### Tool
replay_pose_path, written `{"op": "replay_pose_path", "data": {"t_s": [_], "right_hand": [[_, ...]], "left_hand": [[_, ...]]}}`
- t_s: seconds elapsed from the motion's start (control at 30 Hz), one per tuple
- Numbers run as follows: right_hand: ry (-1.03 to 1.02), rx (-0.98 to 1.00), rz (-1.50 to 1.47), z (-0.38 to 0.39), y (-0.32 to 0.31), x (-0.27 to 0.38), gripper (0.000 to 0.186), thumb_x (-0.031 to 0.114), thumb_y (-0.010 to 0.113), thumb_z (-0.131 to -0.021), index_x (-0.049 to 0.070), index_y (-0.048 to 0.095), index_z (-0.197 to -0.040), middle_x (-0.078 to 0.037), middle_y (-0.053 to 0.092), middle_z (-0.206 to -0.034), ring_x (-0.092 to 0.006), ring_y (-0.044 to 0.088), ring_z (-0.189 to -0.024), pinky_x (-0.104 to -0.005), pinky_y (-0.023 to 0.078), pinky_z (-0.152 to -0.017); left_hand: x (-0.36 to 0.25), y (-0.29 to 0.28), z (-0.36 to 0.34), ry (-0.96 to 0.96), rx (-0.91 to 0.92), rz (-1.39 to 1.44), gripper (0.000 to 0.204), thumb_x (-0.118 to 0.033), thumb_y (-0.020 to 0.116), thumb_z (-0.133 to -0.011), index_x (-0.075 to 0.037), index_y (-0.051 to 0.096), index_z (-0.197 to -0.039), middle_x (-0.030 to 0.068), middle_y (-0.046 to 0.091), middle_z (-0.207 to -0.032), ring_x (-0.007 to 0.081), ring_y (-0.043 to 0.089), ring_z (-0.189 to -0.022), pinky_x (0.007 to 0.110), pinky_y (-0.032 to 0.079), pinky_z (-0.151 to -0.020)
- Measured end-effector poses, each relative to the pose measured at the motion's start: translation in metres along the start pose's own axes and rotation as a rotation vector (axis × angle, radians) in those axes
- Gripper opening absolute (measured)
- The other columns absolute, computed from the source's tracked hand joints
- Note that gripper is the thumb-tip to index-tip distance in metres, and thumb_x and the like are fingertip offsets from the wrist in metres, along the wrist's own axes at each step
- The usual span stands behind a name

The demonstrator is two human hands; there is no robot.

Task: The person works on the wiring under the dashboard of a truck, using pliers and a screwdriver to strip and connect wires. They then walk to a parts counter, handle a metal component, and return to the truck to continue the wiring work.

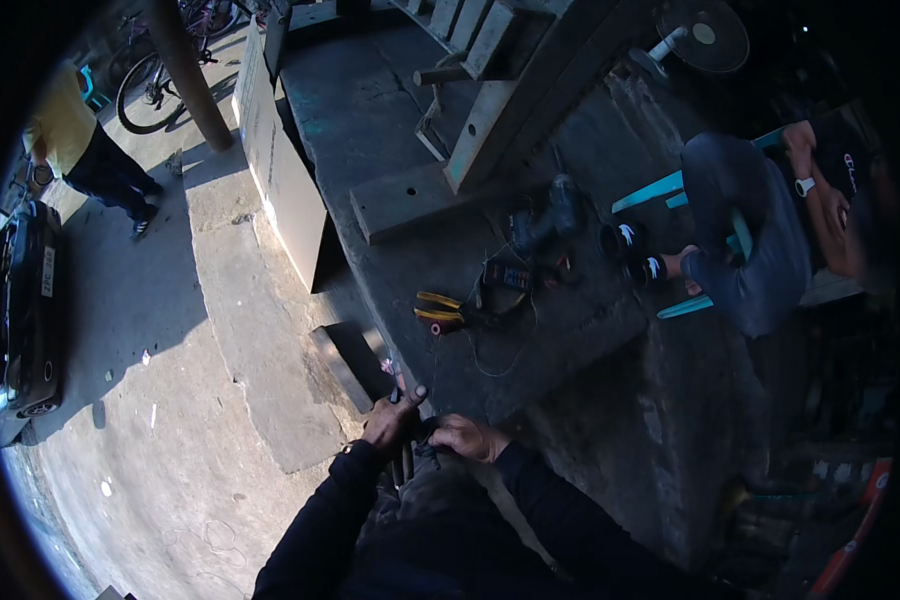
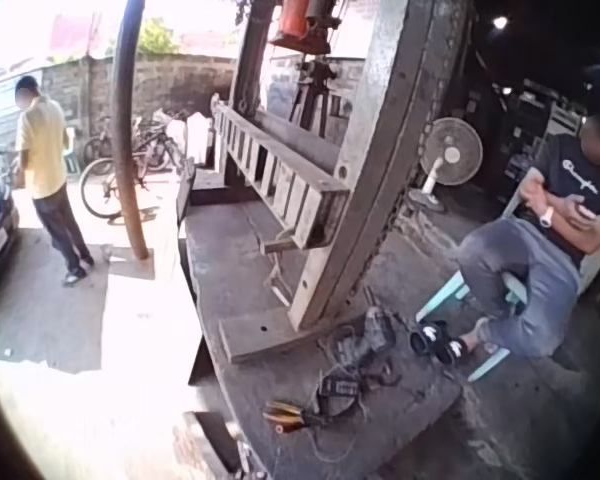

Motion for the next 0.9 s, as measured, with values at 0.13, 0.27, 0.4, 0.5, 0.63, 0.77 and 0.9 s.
{"op": "replay_pose_path", "data": {"t_s": [0.13, 0.27, 0.4, 0.5, 0.63, 0.77, 0.9], "right_hand": [[0.582, 0.228, -0.379, 0.002, -0.014, -0.015, 0.039, 0.031, 0.07, -0.094, -0.003, 0.072, -0.114, -0.023, 0.074, -0.11, -0.034, 0.07, -0.1, -0.0433, 0.052, -0.092], [0.847, -0.36, 0.204, -0.002, -0.069, -0.071, 0.052, 0.031, 0.076, -0.09, -0.004, 0.064, -0.126, -0.026, 0.072, -0.116, -0.0432, 0.068, -0.111, -0.0473, 0.055, -0.094], [0.875, -0.286, 0.721, -0.031, -0.095, -0.145, 0.034, 0.017, 0.073, -0.087, 0.006, 0.068, -0.119, -0.018, 0.072, -0.116, -0.0372, 0.066, -0.114, -0.0471, 0.054, -0.095], [0.961, -0.101, 0.81, -0.045, -0.103, -0.177, 0.03, 0.017, 0.067, -0.088, 0.008, 0.07, -0.117, -0.014, 0.073, -0.116, -0.0332, 0.067, -0.116, -0.0474, 0.055, -0.094], [0.812, 0.043, 0.905, -0.049, -0.122, -0.167, 0.021, 0.018, 0.063, -0.09, 0.011, 0.074, -0.106, -0.01, 0.073, -0.113, -0.029, 0.068, -0.114, -0.0475, 0.057, -0.088], [0.588, -0.093, 1.075, -0.077, -0.15, -0.148, 0.018, 0.02, 0.065, -0.089, 0.012, 0.076, -0.1, -0.009, 0.072, -0.107, -0.0289, 0.068, -0.108, -0.0461, 0.058, -0.085], [0.493, 0.017, 1.229, -0.141, -0.169, -0.168, 0.021, 0.019, 0.062, -0.091, 0.012, 0.078, -0.103, -0.009, 0.073, -0.108, -0.0288, 0.068, -0.108, -0.044, 0.058, -0.084]], "left_hand": [[0.005, 0.003, -0.022, 0.058, 0.09, -0.171, 0.029, -0.031, 0.069, -0.095, -0.002, 0.073, -0.095, 0.0077, 0.062, -0.074, 0.016, 0.06, -0.065, 0.035, 0.047, -0.062], [0.022, -0.01, -0.029, -0.103, 0.044, 0.071, 0.024, -0.025, 0.067, -0.09, -0.001, 0.069, -0.095, 0.0053, 0.066, -0.085, 0.0176, 0.062, -0.074, 0.034, 0.048, -0.067], [0.033, -0.022, -0.028, -0.129, -0.039, 0.173, 0.026, -0.027, 0.066, -0.091, -0.001, 0.068, -0.095, 0.0065, 0.065, -0.088, 0.0187, 0.062, -0.08, 0.034, 0.049, -0.073], [0.035, -0.024, -0.022, -0.145, -0.054, 0.21, 0.028, -0.029, 0.066, -0.092, -0.001, 0.069, -0.096, 0.007, 0.066, -0.09, 0.019, 0.063, -0.081, 0.034, 0.05, -0.074], [0.031, -0.027, -0.011, -0.129, -0.088, 0.213, 0.031, -0.03, 0.066, -0.092, 0.0, 0.069, -0.097, 0.0071, 0.066, -0.091, 0.0184, 0.062, -0.081, 0.034, 0.049, -0.074], [0.038, -0.029, -0.008, -0.142, -0.093, 0.243, 0.033, -0.03, 0.065, -0.092, 0.001, 0.07, -0.1, 0.0065, 0.066, -0.092, 0.0182, 0.061, -0.08, 0.033, 0.049, -0.074], [0.063, -0.026, -0.007, -0.136, -0.06, 0.307, 0.032, -0.025, 0.064, -0.095, 0.003, 0.069, -0.109, 0.008, 0.068, -0.096, 0.0193, 0.066, -0.086, 0.034, 0.053, -0.078]]}}
Point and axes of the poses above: each hand's wrist, its own z-axis away from the middle knuckle, its own y-axis out of the palm, x = y × z, the point moved 2 cm from there along -z, towards the middle knuckle
